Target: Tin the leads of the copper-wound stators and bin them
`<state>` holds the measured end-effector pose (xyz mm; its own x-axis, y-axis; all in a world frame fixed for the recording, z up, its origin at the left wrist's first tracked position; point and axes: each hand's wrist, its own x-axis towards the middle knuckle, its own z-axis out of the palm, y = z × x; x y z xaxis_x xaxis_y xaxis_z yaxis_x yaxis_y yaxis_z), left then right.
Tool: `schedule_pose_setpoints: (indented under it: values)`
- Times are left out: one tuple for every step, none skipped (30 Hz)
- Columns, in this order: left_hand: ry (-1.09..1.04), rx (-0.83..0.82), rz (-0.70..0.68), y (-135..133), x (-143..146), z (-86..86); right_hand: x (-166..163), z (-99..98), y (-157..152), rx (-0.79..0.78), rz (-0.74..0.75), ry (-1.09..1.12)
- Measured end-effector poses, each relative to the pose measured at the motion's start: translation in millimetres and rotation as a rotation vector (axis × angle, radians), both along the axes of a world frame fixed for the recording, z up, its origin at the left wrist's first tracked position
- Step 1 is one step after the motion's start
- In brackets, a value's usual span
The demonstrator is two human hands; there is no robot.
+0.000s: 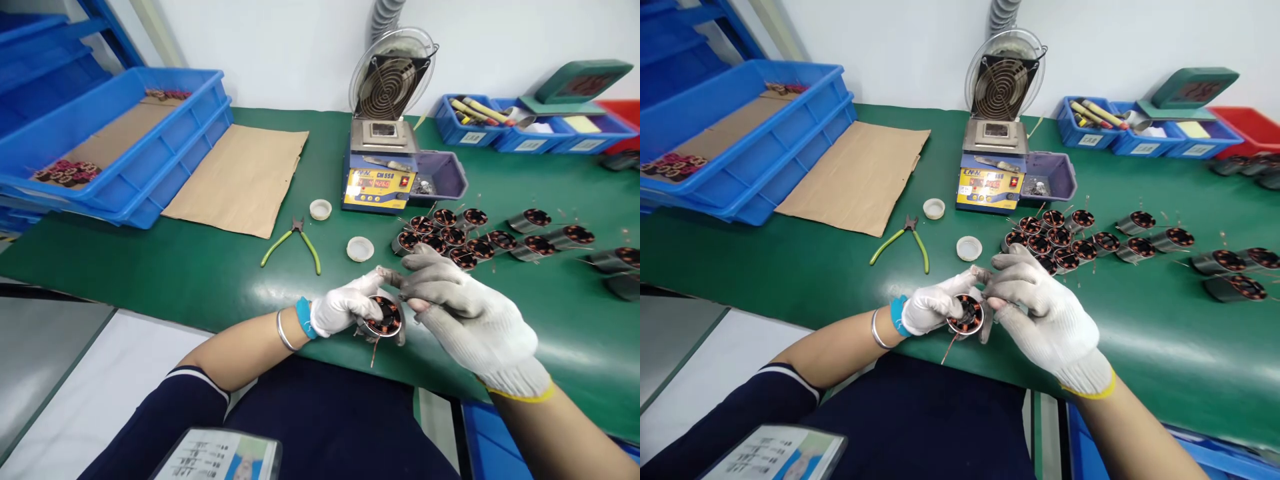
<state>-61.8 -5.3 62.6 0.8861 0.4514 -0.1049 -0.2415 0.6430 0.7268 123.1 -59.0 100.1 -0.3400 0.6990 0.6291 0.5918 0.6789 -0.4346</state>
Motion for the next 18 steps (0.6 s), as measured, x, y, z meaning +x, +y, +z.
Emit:
schedule_pose_setpoints:
  values:
    - [0.036,-0.001,0.009,-0.5,1.1,-0.5,-1.3,3.0,0.0,0.012,-0.006,-0.036]
    - [0.082,0.006,-0.022,-1.0,2.7,-1.3,-2.3,6.1,-0.3,0.026,-0.015,-0.084]
    - [0.133,0.024,-0.071,-1.6,4.6,-2.2,-3.0,9.2,-0.8,0.044,-0.028,-0.140]
    - [0.182,0.045,-0.115,-2.2,6.8,-3.2,-3.4,12.3,-1.5,0.065,-0.042,-0.202]
    - [0.218,0.051,-0.128,-2.7,9.3,-4.2,-3.5,15.5,-2.1,0.083,-0.049,-0.266]
    - [0.238,0.039,-0.116,-2.8,11.8,-5.0,-3.5,18.9,-2.6,0.094,-0.052,-0.327]
    - [0.244,0.010,-0.064,-2.2,14.3,-5.6,-3.3,22.7,-2.8,0.104,-0.059,-0.377]
    - [0.236,-0.036,0.044,-0.8,16.6,-6.2,-3.1,26.9,-2.8,0.115,-0.063,-0.414]
    - [0.215,-0.091,0.183,1.5,18.6,-6.8,-3.1,31.4,-2.6,0.128,-0.070,-0.442]
    - [0.195,-0.136,0.317,4.6,20.3,-7.6,-3.3,36.0,-2.3,0.146,-0.075,-0.452]
    - [0.186,-0.168,0.450,8.3,21.6,-8.6,-3.9,40.7,-1.8,0.163,-0.076,-0.451]
    - [0.196,-0.194,0.574,11.9,22.5,-9.5,-4.9,45.0,-1.3,0.176,-0.067,-0.449]
    - [0.223,-0.224,0.637,15.1,23.0,-10.2,-6.2,48.7,-0.7,0.180,-0.047,-0.448]
    - [0.260,-0.253,0.614,17.4,23.0,-10.3,-7.6,51.5,0.0,0.178,-0.024,-0.450]
    - [0.303,-0.282,0.523,18.4,22.7,-9.4,-8.7,53.2,0.9,0.175,-0.003,-0.459]
    - [0.335,-0.304,0.374,18.2,22.1,-7.4,-9.3,53.9,1.9,0.173,0.018,-0.482]
    - [0.350,-0.312,0.193,16.9,21.1,-4.2,-9.0,53.5,3.1,0.177,0.023,-0.511]
    - [0.346,-0.300,0.027,15.1,20.0,0.1,-7.9,52.4,4.3,0.186,0.018,-0.530]
